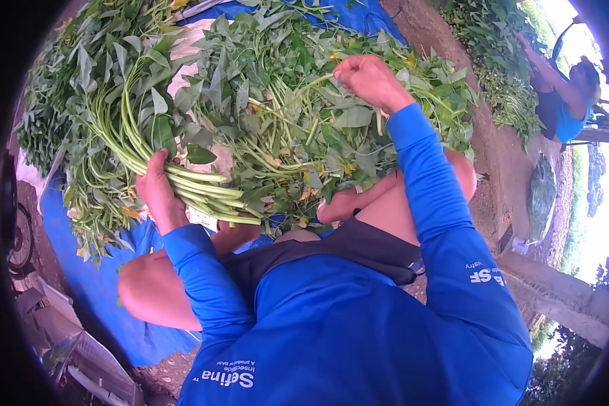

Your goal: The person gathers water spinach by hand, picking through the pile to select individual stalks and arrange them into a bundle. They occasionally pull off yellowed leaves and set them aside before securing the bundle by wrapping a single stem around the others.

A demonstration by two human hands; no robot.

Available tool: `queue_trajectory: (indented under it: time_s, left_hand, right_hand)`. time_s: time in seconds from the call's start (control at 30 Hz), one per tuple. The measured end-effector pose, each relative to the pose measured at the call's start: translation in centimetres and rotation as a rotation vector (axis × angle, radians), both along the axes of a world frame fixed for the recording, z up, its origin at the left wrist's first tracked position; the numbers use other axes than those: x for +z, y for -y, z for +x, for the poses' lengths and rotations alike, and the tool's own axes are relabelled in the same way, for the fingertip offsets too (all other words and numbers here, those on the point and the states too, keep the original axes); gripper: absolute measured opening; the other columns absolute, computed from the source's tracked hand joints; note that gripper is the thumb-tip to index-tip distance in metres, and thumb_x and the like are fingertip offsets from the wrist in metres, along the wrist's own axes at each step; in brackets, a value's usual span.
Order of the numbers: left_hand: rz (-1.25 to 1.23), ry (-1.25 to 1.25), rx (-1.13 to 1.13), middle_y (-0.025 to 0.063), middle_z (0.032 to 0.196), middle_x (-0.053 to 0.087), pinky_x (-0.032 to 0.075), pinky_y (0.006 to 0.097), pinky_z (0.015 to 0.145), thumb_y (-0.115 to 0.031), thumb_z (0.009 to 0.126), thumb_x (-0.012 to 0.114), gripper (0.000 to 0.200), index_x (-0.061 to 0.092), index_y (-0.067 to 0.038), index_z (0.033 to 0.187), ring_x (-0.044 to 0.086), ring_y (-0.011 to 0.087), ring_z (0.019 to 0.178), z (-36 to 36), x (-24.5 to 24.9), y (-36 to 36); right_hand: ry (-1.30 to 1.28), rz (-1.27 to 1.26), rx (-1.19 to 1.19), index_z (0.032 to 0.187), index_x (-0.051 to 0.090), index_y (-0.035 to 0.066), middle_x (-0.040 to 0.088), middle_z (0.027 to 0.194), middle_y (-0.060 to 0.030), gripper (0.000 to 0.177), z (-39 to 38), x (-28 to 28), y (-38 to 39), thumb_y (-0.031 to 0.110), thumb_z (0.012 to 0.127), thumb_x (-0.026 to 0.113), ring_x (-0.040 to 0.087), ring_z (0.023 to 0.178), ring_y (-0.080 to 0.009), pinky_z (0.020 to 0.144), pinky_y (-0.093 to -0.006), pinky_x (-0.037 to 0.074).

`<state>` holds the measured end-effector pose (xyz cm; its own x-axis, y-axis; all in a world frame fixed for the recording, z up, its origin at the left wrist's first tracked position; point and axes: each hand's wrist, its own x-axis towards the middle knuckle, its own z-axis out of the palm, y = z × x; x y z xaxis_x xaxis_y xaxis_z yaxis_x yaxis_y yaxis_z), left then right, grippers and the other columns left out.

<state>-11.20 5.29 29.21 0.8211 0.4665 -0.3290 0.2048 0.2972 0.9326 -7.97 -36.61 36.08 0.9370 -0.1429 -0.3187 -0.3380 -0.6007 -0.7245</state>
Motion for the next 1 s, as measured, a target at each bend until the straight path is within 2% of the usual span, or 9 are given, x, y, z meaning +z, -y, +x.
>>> queue_trajectory:
  time_s: [0.13,0.2,0.23,0.3,0.43,0.53,0.67,0.8,1.0]
  left_hand:
    - [-0.053,0.037,-0.005,0.0139,0.095,0.073,0.063,0.0338,0.068,-0.003,0.087,0.074,0.03,0.067,0.009,0.114,0.072,0.0211,0.074,-0.4,0.8,0.5]
    - [-0.026,0.016,-0.044,0.0124,0.093,0.073,0.061,0.0339,0.066,-0.004,0.087,0.074,0.029,0.068,0.007,0.113,0.072,0.0218,0.073,-0.6,1.0,-0.1]
    - [0.003,0.009,-0.031,0.0121,0.093,0.073,0.06,0.0339,0.067,-0.004,0.087,0.075,0.029,0.068,0.006,0.113,0.072,0.0219,0.073,-0.9,0.8,-0.5]
    - [0.045,0.035,0.02,0.012,0.092,0.073,0.06,0.0345,0.067,-0.006,0.085,0.077,0.03,0.068,0.006,0.112,0.071,0.0223,0.072,-0.7,0.4,-1.1]
    - [0.101,0.048,0.013,0.012,0.095,0.071,0.059,0.0323,0.066,-0.002,0.083,0.075,0.034,0.066,0.007,0.115,0.069,0.0199,0.071,-1.0,3.6,-1.8]
    - [0.114,0.097,0.05,0.0162,0.098,0.074,0.062,0.0347,0.067,-0.006,0.085,0.077,0.031,0.069,0.009,0.111,0.073,0.0238,0.076,-1.1,3.4,-3.1]
    - [0.137,0.043,0.078,0.0153,0.096,0.073,0.061,0.0363,0.067,-0.008,0.085,0.079,0.036,0.067,0.008,0.114,0.072,0.0244,0.075,-2.5,4.9,-3.5]
    - [0.125,0.03,0.097,0.0141,0.097,0.071,0.06,0.0367,0.069,-0.009,0.086,0.079,0.036,0.066,0.006,0.116,0.071,0.0238,0.077,-3.1,3.6,-4.2]
    - [0.004,0.017,0.073,0.0142,0.092,0.072,0.061,0.0347,0.066,-0.007,0.086,0.076,0.03,0.066,0.007,0.11,0.071,0.0228,0.072,-2.1,2.7,-3.6]
  right_hand:
    - [0.212,-0.071,-0.183,0.107,0.075,0.003,0.065,0.082,0.0055,0.021,-2.2,8.2,7.9,0.024,0.102,0.073,0.056,0.072,-0.0055,0.066,-0.0221,0.045]
    - [0.208,-0.33,-0.261,0.117,0.075,0.001,0.073,0.09,-0.0047,0.033,-2.5,9.5,14.1,0.029,0.099,0.074,0.067,0.077,-0.0162,0.076,-0.0335,0.056]
    - [0.395,-1.051,-0.307,0.122,0.074,0.003,0.075,0.095,-0.0091,0.037,-4.1,8.7,14.3,0.03,0.098,0.073,0.07,0.082,-0.0224,0.079,-0.0365,0.057]
    - [0.486,-1.618,-0.37,0.137,0.069,0.006,0.076,0.113,-0.0214,0.05,-5.2,7.0,13.4,0.034,0.095,0.072,0.074,0.101,-0.0378,0.091,-0.0436,0.058]
    - [0.184,-0.198,0.015,0.114,0.078,0.003,0.079,0.106,-0.0196,0.032,-5.0,-6.3,0.1,0.025,0.092,0.072,0.076,0.095,-0.0332,0.088,-0.0401,0.058]
    - [-0.067,-0.147,0.407,0.103,0.08,0.005,0.077,0.103,-0.0226,0.028,-7.5,-17.2,-11.3,0.024,0.087,0.066,0.073,0.098,-0.042,0.092,-0.0506,0.057]
    - [0.137,-0.318,0.387,0.108,0.078,0.006,0.074,0.11,-0.0256,0.029,-10.3,-24.5,-18.0,0.027,0.091,0.066,0.07,0.103,-0.0463,0.095,-0.054,0.054]
    - [-0.102,-0.06,0.32,0.113,0.075,0.005,0.072,0.118,-0.0266,0.033,-8.0,-21.8,-17.6,0.031,0.095,0.065,0.069,0.1,-0.0491,0.094,-0.057,0.054]
    - [-0.09,0.515,-0.368,0.144,0.064,0.009,0.072,0.116,-0.0078,0.037,-4.2,-16.0,-11.7,0.019,0.109,0.058,0.071,0.094,-0.0158,0.08,-0.03,0.056]
